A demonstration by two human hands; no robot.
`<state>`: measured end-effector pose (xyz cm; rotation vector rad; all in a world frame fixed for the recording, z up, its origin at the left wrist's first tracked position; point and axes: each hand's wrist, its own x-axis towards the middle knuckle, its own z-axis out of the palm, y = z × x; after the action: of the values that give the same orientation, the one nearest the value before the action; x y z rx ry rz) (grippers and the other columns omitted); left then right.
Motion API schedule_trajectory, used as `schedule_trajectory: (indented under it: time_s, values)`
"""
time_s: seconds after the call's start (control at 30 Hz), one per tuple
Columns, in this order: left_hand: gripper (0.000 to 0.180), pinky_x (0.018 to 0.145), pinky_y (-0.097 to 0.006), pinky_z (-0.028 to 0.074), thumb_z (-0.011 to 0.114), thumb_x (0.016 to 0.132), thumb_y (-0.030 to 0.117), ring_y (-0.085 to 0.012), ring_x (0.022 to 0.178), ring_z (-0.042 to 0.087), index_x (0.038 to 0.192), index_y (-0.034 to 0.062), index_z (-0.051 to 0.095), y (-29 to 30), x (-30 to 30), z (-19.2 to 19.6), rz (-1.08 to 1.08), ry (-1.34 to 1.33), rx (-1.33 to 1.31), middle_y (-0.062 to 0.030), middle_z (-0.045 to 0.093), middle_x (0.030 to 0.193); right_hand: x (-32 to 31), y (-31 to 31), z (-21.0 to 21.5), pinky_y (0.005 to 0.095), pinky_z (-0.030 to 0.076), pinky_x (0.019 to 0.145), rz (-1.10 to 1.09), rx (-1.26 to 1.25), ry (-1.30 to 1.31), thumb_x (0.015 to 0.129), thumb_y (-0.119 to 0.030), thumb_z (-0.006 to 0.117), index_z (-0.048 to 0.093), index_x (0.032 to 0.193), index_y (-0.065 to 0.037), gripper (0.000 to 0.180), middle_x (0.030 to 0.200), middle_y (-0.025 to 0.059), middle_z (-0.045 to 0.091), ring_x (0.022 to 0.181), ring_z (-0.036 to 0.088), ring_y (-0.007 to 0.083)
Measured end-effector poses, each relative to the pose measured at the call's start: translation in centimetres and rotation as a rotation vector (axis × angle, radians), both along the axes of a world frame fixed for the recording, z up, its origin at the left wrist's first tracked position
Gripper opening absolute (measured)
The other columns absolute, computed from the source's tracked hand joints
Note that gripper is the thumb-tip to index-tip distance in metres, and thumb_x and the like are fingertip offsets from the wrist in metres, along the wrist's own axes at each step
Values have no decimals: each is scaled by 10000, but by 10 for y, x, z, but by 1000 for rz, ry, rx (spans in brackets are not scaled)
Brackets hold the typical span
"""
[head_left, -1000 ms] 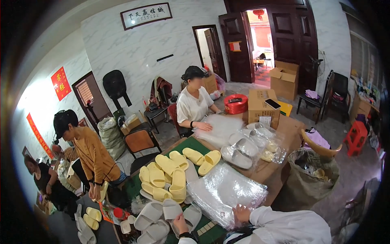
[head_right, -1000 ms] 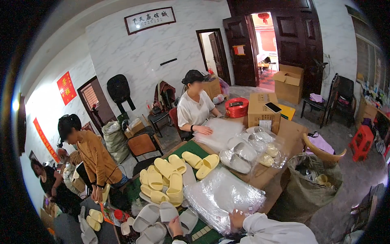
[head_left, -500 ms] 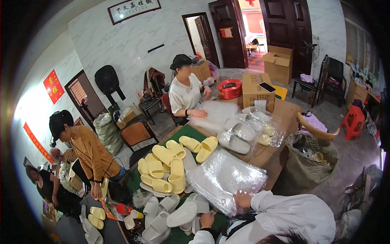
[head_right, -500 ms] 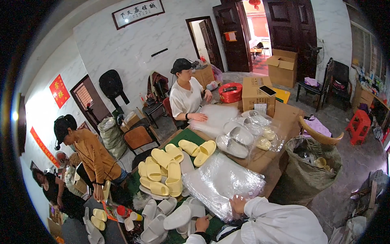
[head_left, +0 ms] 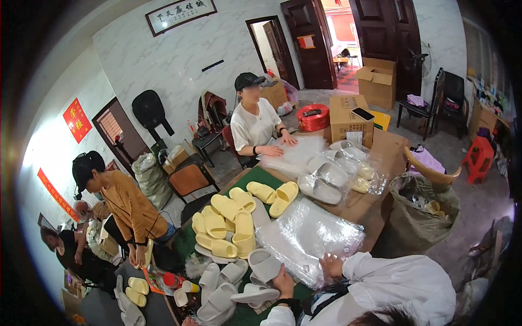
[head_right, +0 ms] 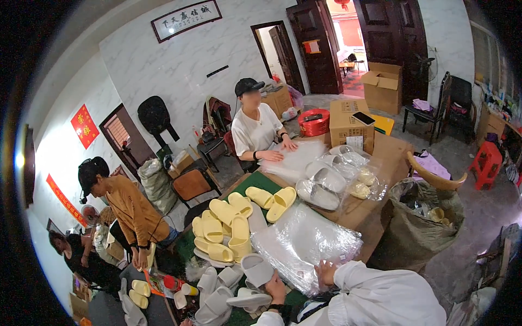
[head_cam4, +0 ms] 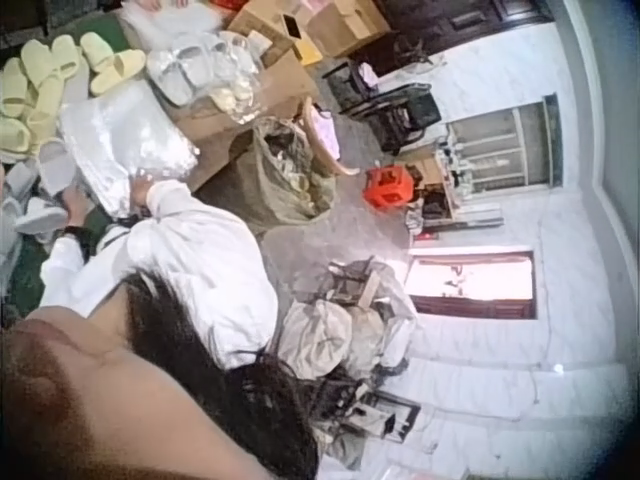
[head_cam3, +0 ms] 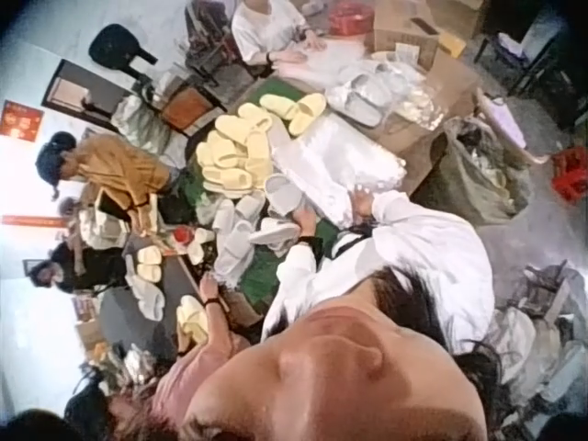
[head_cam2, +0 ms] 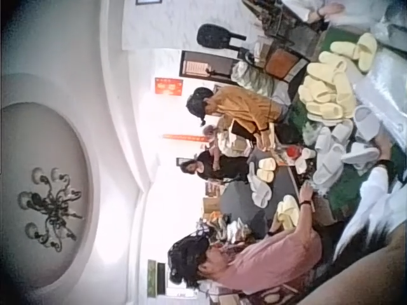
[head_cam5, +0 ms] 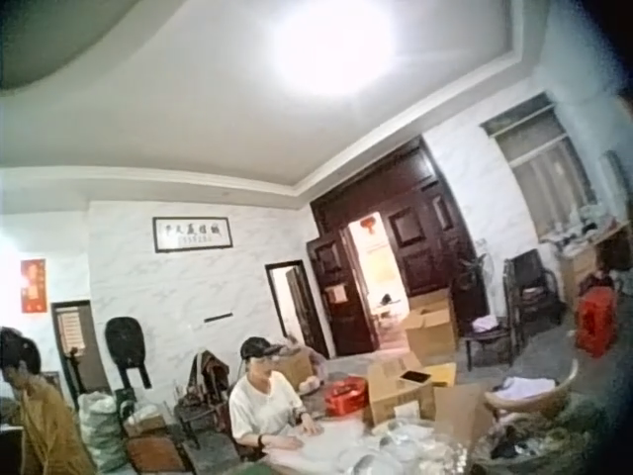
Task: The person is packing slippers into plastic bags and organizing them into large sacks.
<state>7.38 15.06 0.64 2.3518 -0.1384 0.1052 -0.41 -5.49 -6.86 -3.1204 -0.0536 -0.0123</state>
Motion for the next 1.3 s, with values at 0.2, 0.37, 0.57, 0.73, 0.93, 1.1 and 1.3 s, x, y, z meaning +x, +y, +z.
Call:
schedule_trajectory:
  time_s: [0.2, 0.37, 0.57, 0.73, 0.93, 1.1, 1.3]
  values:
    - [240, 733, -377, 448, 538, 792, 85, -316, 767, 598, 1005, 111, 644, -53, 7, 68, -187, -569, -92, -181, 622, 810, 1, 5, 29, 653, 339, 787, -57, 110, 46, 780, -271, 480, 561, 1064, -118, 333, 1142, 217, 505, 906, 553, 361]
    - [277, 719, -318, 454, 552, 790, 32, -249, 732, 619, 1037, 128, 634, -109, -12, 134, -525, -539, -394, -156, 634, 814, 2, 2, -12, 592, 357, 787, -173, 105, 46, 825, -245, 439, 523, 1124, -166, 321, 1290, 166, 370, 1050, 440, 359]
    - [343, 839, -313, 401, 527, 826, 94, -258, 937, 577, 1169, 105, 538, -131, 9, 135, -623, -15, -416, -192, 598, 1001, 3, -3, -26, 604, 342, 793, -74, -35, 176, 815, -254, 445, 534, 1116, -175, 324, 1294, 165, 367, 1071, 421, 357]
    - [584, 995, -432, 273, 521, 791, 176, -378, 1225, 293, 1332, 138, 303, -110, 10, 26, -993, -78, 203, -251, 251, 1347, 11, -11, -35, 614, 330, 797, -5, -145, 273, 806, -261, 450, 543, 1109, -183, 326, 1297, 165, 365, 1089, 406, 355]
    - [559, 1010, -468, 220, 473, 793, 175, -315, 1262, 263, 1330, 178, 319, -56, -28, -25, -1036, -512, 638, -154, 288, 1362, 5, -4, -47, 535, 312, 869, -11, -123, 281, 758, -300, 497, 576, 1089, -134, 378, 1214, 144, 483, 1178, 353, 264]
    - [556, 1021, -465, 197, 451, 795, 177, -293, 1272, 247, 1334, 191, 314, -56, -31, -19, -1015, -490, 660, -131, 277, 1376, 3, -2, 11, 539, 305, 898, 49, -168, 346, 757, -285, 497, 569, 1113, -110, 403, 1279, 162, 419, 1235, 277, 284]
    - [540, 1035, -456, 174, 439, 804, 197, -277, 1279, 238, 1328, 164, 315, -43, -29, -42, -1015, -357, 444, -119, 280, 1377, 15, -3, 72, 449, 408, 761, 246, 92, 559, 752, -299, 508, 603, 993, -110, 320, 1023, 147, 521, 954, 496, 271]
